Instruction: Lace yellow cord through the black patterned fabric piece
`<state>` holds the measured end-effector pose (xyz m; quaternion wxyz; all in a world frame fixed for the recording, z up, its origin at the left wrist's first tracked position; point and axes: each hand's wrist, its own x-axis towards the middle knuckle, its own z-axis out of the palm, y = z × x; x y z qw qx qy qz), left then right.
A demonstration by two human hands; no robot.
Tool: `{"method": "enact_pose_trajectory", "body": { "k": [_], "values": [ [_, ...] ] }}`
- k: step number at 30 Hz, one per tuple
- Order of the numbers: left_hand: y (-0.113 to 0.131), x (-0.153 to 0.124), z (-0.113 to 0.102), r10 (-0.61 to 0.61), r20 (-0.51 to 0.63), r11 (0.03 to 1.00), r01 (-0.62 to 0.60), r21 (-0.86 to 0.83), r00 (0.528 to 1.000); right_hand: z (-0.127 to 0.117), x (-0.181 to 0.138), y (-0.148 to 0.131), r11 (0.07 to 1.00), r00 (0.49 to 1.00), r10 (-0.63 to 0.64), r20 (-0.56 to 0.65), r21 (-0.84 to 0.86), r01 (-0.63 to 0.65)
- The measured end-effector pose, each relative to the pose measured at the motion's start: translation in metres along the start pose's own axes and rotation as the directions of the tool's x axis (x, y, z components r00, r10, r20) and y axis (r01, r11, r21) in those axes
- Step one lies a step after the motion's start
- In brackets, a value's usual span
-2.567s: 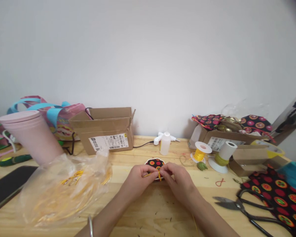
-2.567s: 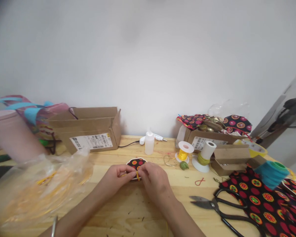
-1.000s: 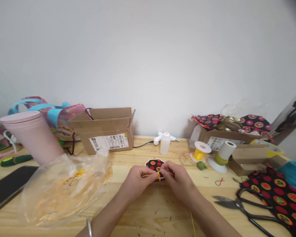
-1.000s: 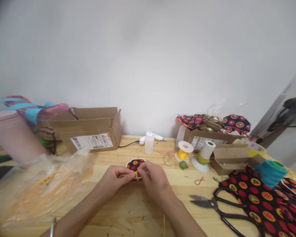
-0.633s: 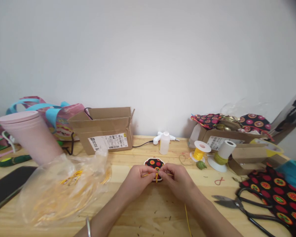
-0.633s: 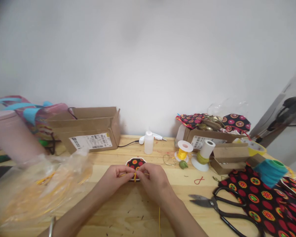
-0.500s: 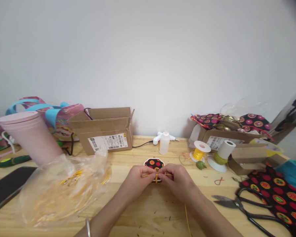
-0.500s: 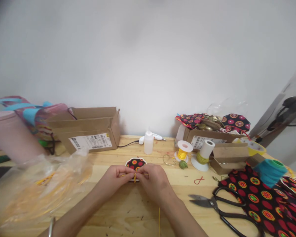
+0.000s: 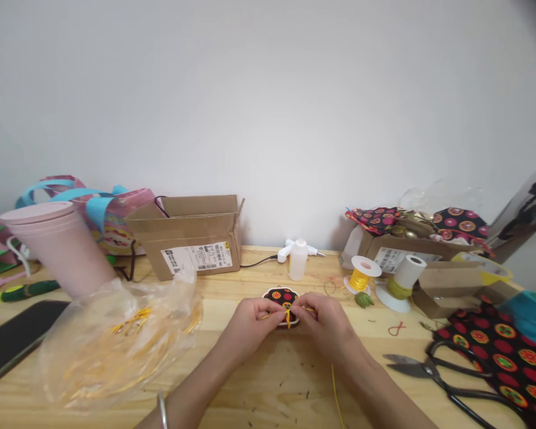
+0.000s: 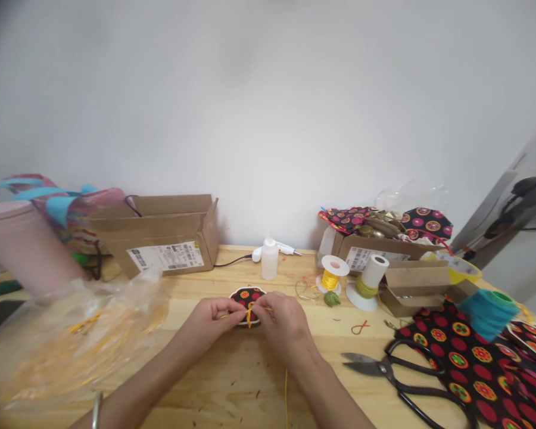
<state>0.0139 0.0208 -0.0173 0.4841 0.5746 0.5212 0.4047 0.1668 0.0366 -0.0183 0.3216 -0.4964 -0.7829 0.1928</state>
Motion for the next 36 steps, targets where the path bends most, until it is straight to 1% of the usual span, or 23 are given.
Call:
{"method": "enact_pose_trajectory", "body": {
  "k": [3, 6, 10, 12, 16, 20, 22, 27, 32, 36],
  "values": [
    [-0.0018, -0.0006, -0.0019, 0.021, -0.032, 0.999, -0.020, 0.041, 0.999, 0.0006, -0.0011, -0.0011, 0.999, 1.000, -0.025, 0.010, 0.024, 0.025],
    [-0.0042, -0.0004, -0.0038, 0.019, -0.051, 0.997, -0.015, 0.071, 0.999, 0.0010, -0.0017, -0.0029, 0.998, 0.998, -0.056, 0.025, 0.020, 0.056],
    [-0.0053, 0.0002, -0.0041, 0.031, -0.070, 0.997, -0.026, 0.071, 0.997, 0.0003, -0.0016, -0.0043, 0.997, 0.997, -0.078, 0.026, 0.002, 0.078],
    [-0.0044, 0.0000, -0.0033, 0.029, -0.060, 0.998, -0.026, 0.057, 0.998, -0.0004, -0.0010, -0.0037, 0.998, 0.997, -0.066, 0.025, -0.004, 0.067],
    [0.0003, -0.0008, -0.0007, -0.002, -0.006, 1.000, 0.003, 0.029, 1.000, -0.0014, 0.0002, -0.0019, 1.000, 1.000, -0.010, 0.011, -0.008, 0.010],
    [0.0027, -0.0010, 0.0012, 0.003, -0.047, 0.999, -0.001, 0.040, 0.999, -0.0008, 0.0002, -0.0014, 1.000, 1.000, 0.014, 0.003, -0.007, -0.014],
    [0.0016, -0.0013, 0.0010, 0.009, -0.059, 0.999, -0.006, 0.042, 0.998, -0.0004, -0.0005, -0.0017, 1.000, 1.000, 0.008, 0.007, 0.004, -0.008],
    [-0.0028, -0.0025, -0.0015, -0.024, -0.022, 1.000, 0.024, -0.002, 0.999, -0.0003, -0.0020, -0.0032, 1.000, 1.000, -0.027, 0.015, 0.013, 0.027],
    [-0.0022, -0.0032, -0.0023, 0.017, 0.039, 1.000, -0.016, -0.014, 0.999, -0.0003, -0.0016, -0.0029, 0.999, 0.999, -0.050, 0.019, 0.009, 0.050],
    [-0.0009, -0.0036, -0.0018, 0.041, -0.006, 0.999, -0.041, 0.018, 0.999, 0.0012, -0.0019, -0.0026, 0.998, 0.998, -0.055, 0.021, 0.012, 0.054]
  ]
}}
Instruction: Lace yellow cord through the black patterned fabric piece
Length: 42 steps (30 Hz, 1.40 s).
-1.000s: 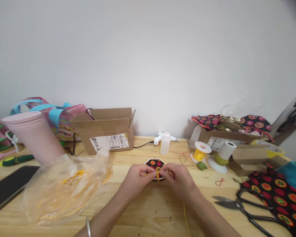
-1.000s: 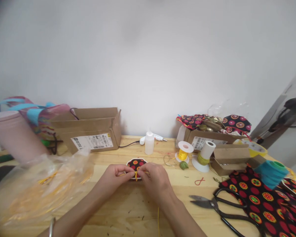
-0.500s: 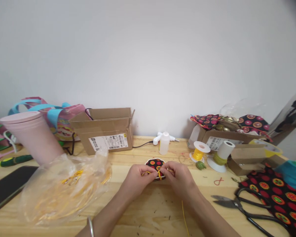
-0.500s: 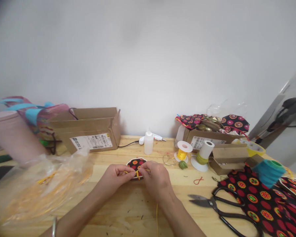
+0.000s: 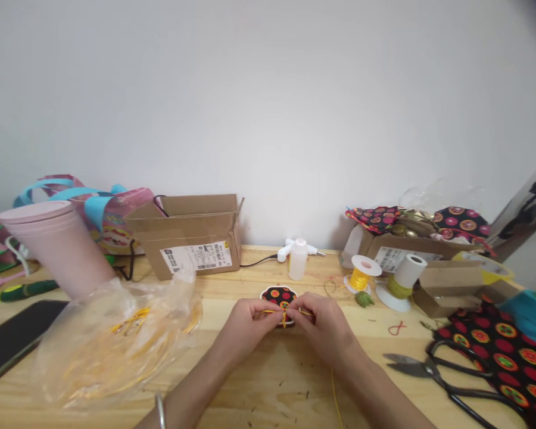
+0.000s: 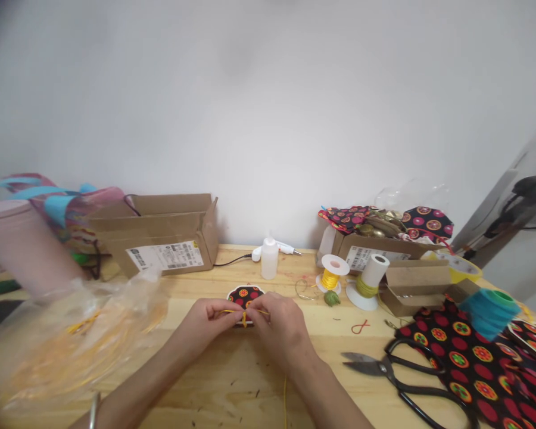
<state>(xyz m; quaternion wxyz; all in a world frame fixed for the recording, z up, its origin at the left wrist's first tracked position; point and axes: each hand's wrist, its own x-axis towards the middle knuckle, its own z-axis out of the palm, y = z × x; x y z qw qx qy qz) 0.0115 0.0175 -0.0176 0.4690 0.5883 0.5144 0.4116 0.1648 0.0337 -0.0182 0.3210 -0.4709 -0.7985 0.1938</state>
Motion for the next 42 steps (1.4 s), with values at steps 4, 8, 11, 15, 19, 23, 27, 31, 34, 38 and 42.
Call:
{"method": "enact_pose_trajectory", "body": {
  "k": [4, 8, 11, 15, 19, 23, 27, 31, 34, 38, 42],
  "values": [
    [0.0003, -0.0015, 0.0000, 0.059, -0.016, 0.993, -0.057, 0.107, 0.998, 0.0023, -0.0011, -0.0016, 1.000, 1.000, -0.017, 0.011, -0.011, 0.017],
    [-0.0009, -0.0019, 0.0001, 0.040, 0.006, 0.986, -0.040, 0.165, 0.999, 0.0033, -0.0022, -0.0033, 1.000, 0.999, -0.024, 0.024, -0.018, 0.025],
    [-0.0012, -0.0007, 0.0002, 0.039, 0.023, 0.978, -0.043, 0.204, 0.999, 0.0032, -0.0024, -0.0031, 0.999, 0.999, -0.022, 0.029, -0.024, 0.022],
    [0.0001, 0.0005, 0.0009, 0.051, 0.031, 0.975, -0.056, 0.213, 0.998, 0.0025, -0.0017, -0.0003, 1.000, 1.000, 0.000, 0.010, -0.028, 0.000],
    [0.0010, 0.0007, 0.0009, 0.033, 0.053, 0.991, -0.039, 0.130, 0.998, 0.0014, -0.0006, 0.0010, 0.997, 1.000, 0.028, 0.001, -0.070, -0.028],
    [-0.0008, 0.0016, 0.0008, 0.049, 0.062, 0.995, -0.054, 0.089, 0.997, 0.0003, 0.0002, 0.0004, 0.994, 0.999, 0.040, -0.024, -0.096, -0.042],
    [-0.0039, 0.0022, 0.0021, 0.007, 0.012, 0.999, -0.008, 0.037, 1.000, 0.0003, 0.0005, 0.0021, 0.998, 0.999, 0.042, -0.030, -0.051, -0.044],
    [-0.0047, 0.0015, 0.0019, -0.041, 0.015, 0.999, 0.041, 0.022, 0.999, 0.0005, 0.0009, 0.0030, 0.999, 1.000, 0.020, -0.016, -0.030, -0.021],
    [-0.0032, 0.0013, 0.0006, -0.027, 0.015, 0.999, 0.026, 0.034, 1.000, 0.0000, 0.0008, 0.0022, 0.999, 1.000, 0.008, -0.007, -0.037, -0.008],
    [0.0000, 0.0020, -0.0004, -0.009, 0.025, 1.000, 0.009, 0.025, 1.000, -0.0002, 0.0006, 0.0017, 0.998, 1.000, 0.011, -0.006, -0.067, -0.012],
    [0.0000, 0.0030, -0.0001, -0.022, 0.031, 0.999, 0.021, 0.031, 0.999, 0.0006, 0.0008, 0.0013, 0.993, 1.000, 0.027, -0.016, -0.111, -0.028]
  ]
}}
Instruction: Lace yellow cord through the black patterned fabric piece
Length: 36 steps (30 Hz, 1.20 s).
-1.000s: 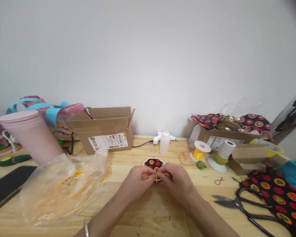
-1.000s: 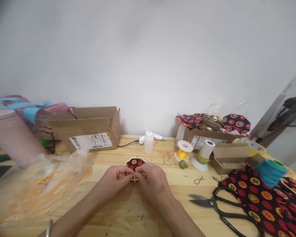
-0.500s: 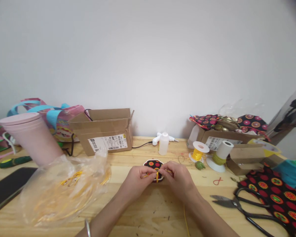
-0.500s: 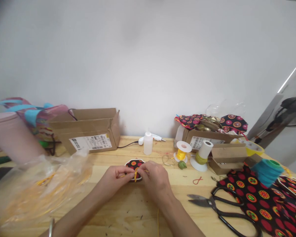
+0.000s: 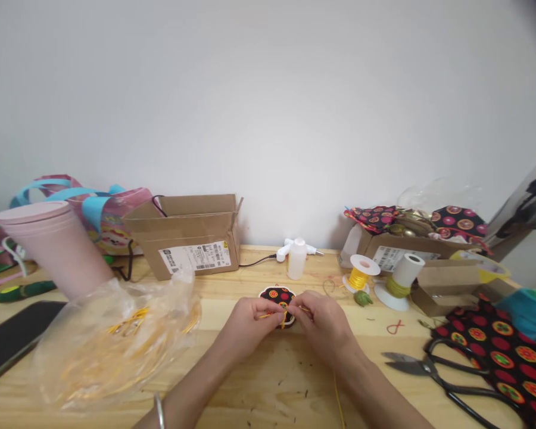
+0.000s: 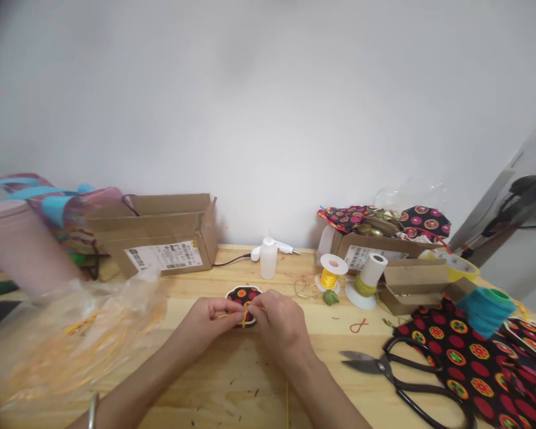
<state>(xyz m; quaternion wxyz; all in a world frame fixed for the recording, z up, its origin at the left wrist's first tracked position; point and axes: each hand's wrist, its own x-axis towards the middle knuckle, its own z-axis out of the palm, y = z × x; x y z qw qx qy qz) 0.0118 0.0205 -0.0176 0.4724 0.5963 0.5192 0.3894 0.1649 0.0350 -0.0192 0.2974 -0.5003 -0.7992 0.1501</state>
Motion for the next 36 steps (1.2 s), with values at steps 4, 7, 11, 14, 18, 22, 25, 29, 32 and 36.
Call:
{"method": "enact_pose_trajectory", "body": {
  "k": [4, 7, 11, 14, 18, 22, 25, 29, 32, 36],
  "values": [
    [-0.003, 0.000, 0.001, -0.011, 0.003, 1.000, 0.011, -0.018, 1.000, 0.000, 0.000, 0.000, 1.000, 1.000, 0.017, -0.009, 0.017, -0.017],
    [-0.005, 0.000, 0.002, -0.014, -0.024, 0.999, 0.013, -0.032, 1.000, 0.000, 0.000, 0.001, 0.999, 0.999, 0.026, -0.019, 0.040, -0.025],
    [-0.005, -0.001, 0.002, -0.025, -0.075, 1.000, 0.024, -0.018, 0.997, 0.000, 0.000, 0.000, 0.998, 1.000, 0.010, -0.018, 0.059, -0.008],
    [-0.004, -0.001, 0.001, -0.015, -0.081, 1.000, 0.015, 0.007, 0.997, -0.001, 0.000, -0.001, 0.998, 1.000, 0.001, -0.008, 0.059, 0.000],
    [-0.003, -0.002, 0.001, -0.026, -0.054, 0.999, 0.027, 0.020, 0.998, -0.003, 0.000, -0.002, 0.999, 1.000, -0.005, -0.016, 0.048, 0.006],
    [-0.002, -0.002, 0.002, -0.018, -0.030, 1.000, 0.018, -0.020, 0.999, -0.003, 0.000, -0.002, 1.000, 0.999, 0.007, -0.038, 0.025, -0.006],
    [-0.003, -0.001, 0.003, -0.015, -0.040, 0.998, 0.013, -0.064, 0.999, -0.001, 0.001, -0.001, 0.999, 0.998, 0.035, -0.060, 0.037, -0.033],
    [-0.004, -0.001, 0.002, -0.024, -0.069, 0.998, 0.021, -0.056, 0.997, -0.002, 0.002, 0.003, 0.974, 0.988, 0.150, -0.042, 0.178, -0.140],
    [-0.005, 0.000, 0.002, -0.031, -0.083, 0.998, 0.027, -0.053, 0.996, -0.008, 0.003, 0.004, 0.826, 0.953, 0.261, 0.154, 0.475, -0.302],
    [-0.007, 0.000, 0.003, -0.025, -0.104, 1.000, 0.023, -0.021, 0.994, -0.018, 0.001, 0.002, 0.365, 0.839, 0.225, 0.496, 0.755, -0.545]
  ]
}}
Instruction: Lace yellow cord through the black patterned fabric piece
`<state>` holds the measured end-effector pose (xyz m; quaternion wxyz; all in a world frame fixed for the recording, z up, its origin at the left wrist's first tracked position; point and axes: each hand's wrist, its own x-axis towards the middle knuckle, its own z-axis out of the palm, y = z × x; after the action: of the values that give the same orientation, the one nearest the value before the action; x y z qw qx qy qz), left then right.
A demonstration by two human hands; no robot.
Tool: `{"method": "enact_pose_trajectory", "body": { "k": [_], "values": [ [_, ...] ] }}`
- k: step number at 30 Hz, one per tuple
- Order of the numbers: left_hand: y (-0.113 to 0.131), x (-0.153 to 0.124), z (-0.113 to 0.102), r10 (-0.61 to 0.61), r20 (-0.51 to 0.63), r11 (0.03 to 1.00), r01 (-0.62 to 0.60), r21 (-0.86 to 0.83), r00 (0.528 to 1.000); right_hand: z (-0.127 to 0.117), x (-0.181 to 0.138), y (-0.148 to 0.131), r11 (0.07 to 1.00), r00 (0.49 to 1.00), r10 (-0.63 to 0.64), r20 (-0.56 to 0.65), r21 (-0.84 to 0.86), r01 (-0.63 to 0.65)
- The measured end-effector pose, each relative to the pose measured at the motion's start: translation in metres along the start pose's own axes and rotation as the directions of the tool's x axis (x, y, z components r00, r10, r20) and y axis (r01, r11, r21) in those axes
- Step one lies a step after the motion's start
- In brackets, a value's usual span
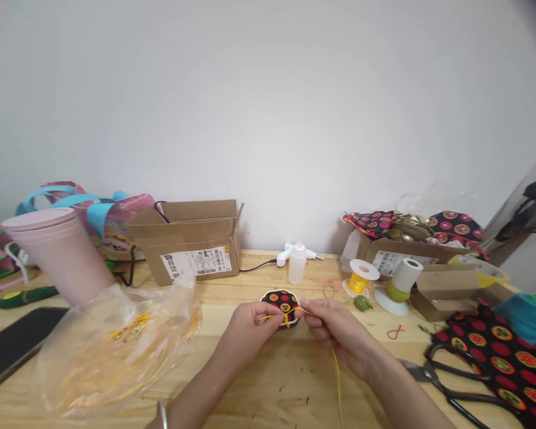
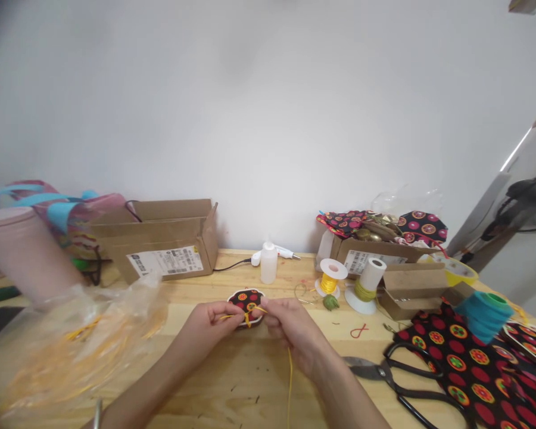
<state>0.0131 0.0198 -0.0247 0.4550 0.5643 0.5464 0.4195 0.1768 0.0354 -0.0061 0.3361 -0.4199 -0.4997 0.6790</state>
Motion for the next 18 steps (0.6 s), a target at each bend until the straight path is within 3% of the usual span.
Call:
{"method": "enact_pose_trajectory", "body": {
  "k": [3, 8, 14, 16, 18],
  "values": [
    [0.000, -0.001, 0.001, 0.025, -0.008, 0.997, -0.024, 0.076, 1.000, -0.001, -0.002, 0.000, 0.982, 0.995, 0.067, 0.073, 0.169, -0.079],
    [0.004, -0.005, 0.002, 0.035, 0.001, 0.994, -0.035, 0.104, 0.999, 0.003, -0.002, 0.002, 0.988, 0.999, 0.041, 0.014, 0.150, -0.042],
    [0.002, -0.003, 0.000, 0.043, 0.023, 0.998, -0.043, -0.034, 0.999, 0.018, 0.004, 0.010, 0.967, 0.995, -0.099, 0.012, -0.234, 0.099],
    [0.003, -0.003, 0.000, 0.017, 0.037, 0.996, -0.013, -0.091, 0.999, 0.020, 0.007, 0.016, 0.887, 0.977, -0.211, -0.031, -0.426, 0.178],
    [0.004, -0.003, 0.000, -0.024, 0.062, 0.990, 0.033, -0.136, 0.998, 0.020, 0.007, 0.021, 0.739, 0.927, -0.371, -0.058, -0.623, 0.257]
  ]
}}
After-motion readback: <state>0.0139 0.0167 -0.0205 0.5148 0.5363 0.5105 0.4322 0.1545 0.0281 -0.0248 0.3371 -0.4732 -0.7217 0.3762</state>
